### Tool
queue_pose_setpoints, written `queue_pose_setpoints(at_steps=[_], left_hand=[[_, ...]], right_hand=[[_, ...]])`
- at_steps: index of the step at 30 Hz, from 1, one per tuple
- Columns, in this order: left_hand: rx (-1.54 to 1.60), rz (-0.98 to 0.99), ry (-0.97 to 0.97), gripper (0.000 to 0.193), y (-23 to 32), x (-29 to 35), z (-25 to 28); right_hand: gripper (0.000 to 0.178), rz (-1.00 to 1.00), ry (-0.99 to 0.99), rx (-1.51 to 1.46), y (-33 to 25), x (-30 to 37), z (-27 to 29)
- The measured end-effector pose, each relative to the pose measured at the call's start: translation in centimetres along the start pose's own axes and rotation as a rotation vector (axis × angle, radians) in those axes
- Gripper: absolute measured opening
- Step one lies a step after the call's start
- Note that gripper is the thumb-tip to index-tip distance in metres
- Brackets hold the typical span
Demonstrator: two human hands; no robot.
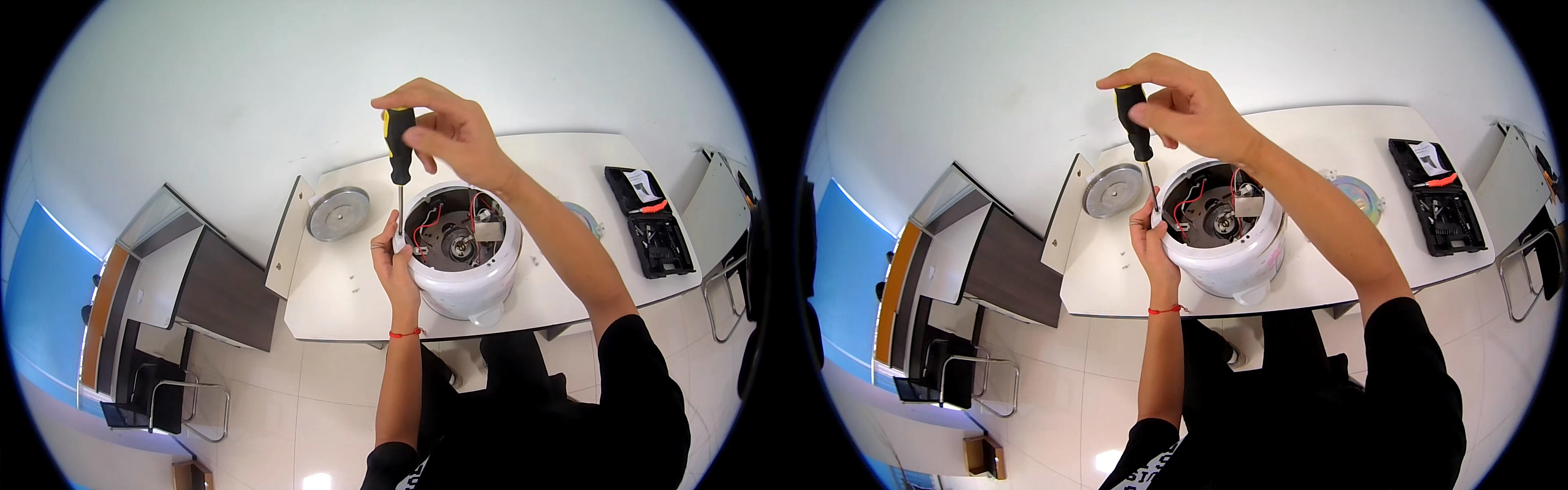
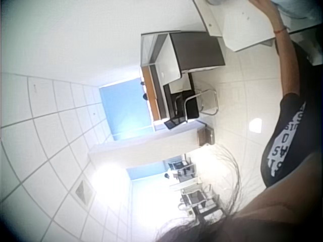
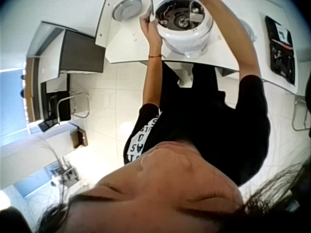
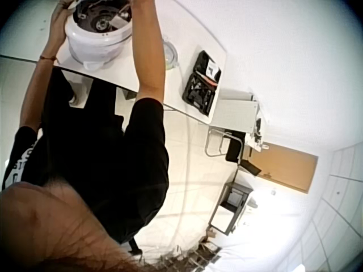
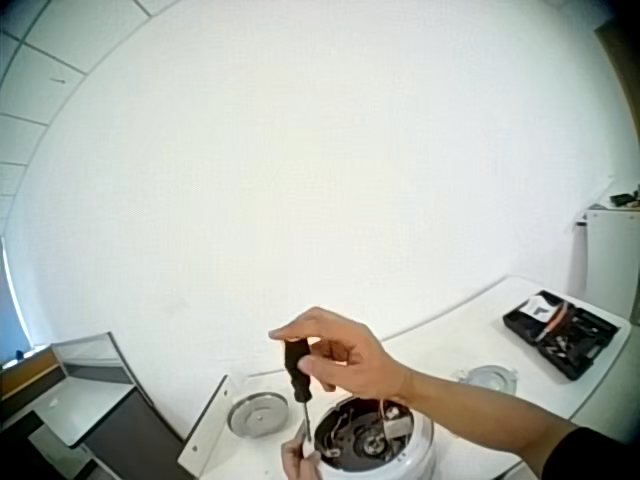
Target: The person assembles a white cylindrical appliance by attaching a circular white plastic ring to the internal housing and securing it with screws. The person uses a screwdriver to tighten multiple screws around the ring's perimeter.
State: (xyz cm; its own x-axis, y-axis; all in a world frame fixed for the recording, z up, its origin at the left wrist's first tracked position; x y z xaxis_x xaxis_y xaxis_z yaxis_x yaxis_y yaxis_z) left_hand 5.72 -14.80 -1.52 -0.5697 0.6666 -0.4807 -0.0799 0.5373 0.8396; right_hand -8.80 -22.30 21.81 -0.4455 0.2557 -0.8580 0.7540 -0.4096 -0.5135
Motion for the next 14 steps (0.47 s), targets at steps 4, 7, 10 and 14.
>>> queue_pose_setpoints(at_steps=[4, 7, 10, 14], left_hand=[[-0.005, 0.004, 0.006, 0.044, 0.04, 0.00, 0.09], [-0.001, 0.004, 0.005, 0.044, -0.03, -0.02, -0.01], [-0.005, 0.009, 0.006, 0.045, -0.07, 0.00, 0.07], [-0.006, 0.003, -0.005, 0.046, -0.11, -0.02, 0.14]], right_hand=[[0.036, -0.137, 0.009, -0.056, 0.04, 0.15, -0.04], [0.039, 0.026, -0.001, 0.125, -0.01, 0.05, 0.14], [0.043, -0.021, 0.026, 0.120, 0.15, 0.41, 0.05], [0.045, -0.103, -0.003, -0.096, 0.65, 0.65, 0.06]])
Point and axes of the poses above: each hand's wrist, its own x-axis away from the middle knuckle, its own z-axis out of the back of the hand, y = z × x, the point moved 8 cm from there along -x, towards the middle knuckle, and after that the axes turned 12 degrees about -x, right-handed, at the moved point
